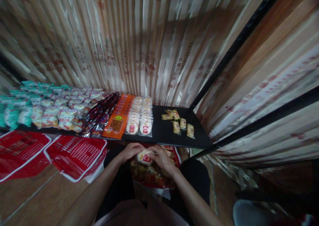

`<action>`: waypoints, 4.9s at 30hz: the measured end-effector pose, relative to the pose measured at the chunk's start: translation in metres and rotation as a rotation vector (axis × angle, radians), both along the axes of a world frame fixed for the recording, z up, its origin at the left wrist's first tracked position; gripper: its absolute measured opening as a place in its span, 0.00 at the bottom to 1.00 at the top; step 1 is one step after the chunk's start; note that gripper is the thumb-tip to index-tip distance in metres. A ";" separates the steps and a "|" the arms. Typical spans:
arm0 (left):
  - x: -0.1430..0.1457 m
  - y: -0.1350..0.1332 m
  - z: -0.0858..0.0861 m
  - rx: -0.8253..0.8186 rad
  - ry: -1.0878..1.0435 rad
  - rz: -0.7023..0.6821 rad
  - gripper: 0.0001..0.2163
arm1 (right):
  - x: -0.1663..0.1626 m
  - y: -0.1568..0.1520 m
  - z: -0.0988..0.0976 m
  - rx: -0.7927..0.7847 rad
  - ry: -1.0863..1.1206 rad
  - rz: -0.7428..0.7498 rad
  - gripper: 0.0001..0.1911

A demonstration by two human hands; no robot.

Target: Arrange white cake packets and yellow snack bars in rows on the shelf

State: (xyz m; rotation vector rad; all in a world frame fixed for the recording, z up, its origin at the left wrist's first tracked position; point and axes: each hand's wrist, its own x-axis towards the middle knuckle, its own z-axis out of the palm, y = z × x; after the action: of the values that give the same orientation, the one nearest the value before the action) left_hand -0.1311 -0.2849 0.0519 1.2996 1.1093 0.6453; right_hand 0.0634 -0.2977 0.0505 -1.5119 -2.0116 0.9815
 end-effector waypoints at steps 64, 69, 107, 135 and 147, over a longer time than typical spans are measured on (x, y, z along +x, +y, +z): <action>0.010 0.063 -0.080 0.839 0.760 0.720 0.24 | -0.051 0.117 -0.041 0.763 -0.476 -0.266 0.22; 0.013 0.061 -0.079 0.909 0.728 0.704 0.24 | -0.052 0.116 -0.040 0.752 -0.491 -0.263 0.23; 0.132 -0.020 -0.118 0.070 0.493 -0.084 0.23 | 0.061 -0.005 -0.134 -0.216 -0.367 -0.671 0.21; 0.066 -0.013 -0.084 0.107 0.268 -0.006 0.13 | 0.026 -0.011 -0.075 0.289 -0.298 -0.293 0.27; 0.052 -0.014 -0.065 -0.206 -0.115 0.251 0.16 | 0.020 -0.010 -0.048 0.074 0.112 -0.549 0.26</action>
State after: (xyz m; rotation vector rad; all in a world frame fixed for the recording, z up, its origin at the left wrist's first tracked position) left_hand -0.0789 -0.2988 -0.0130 0.9449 1.2204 0.7601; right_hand 0.0829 -0.3077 0.0024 -1.7832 -1.4158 0.7324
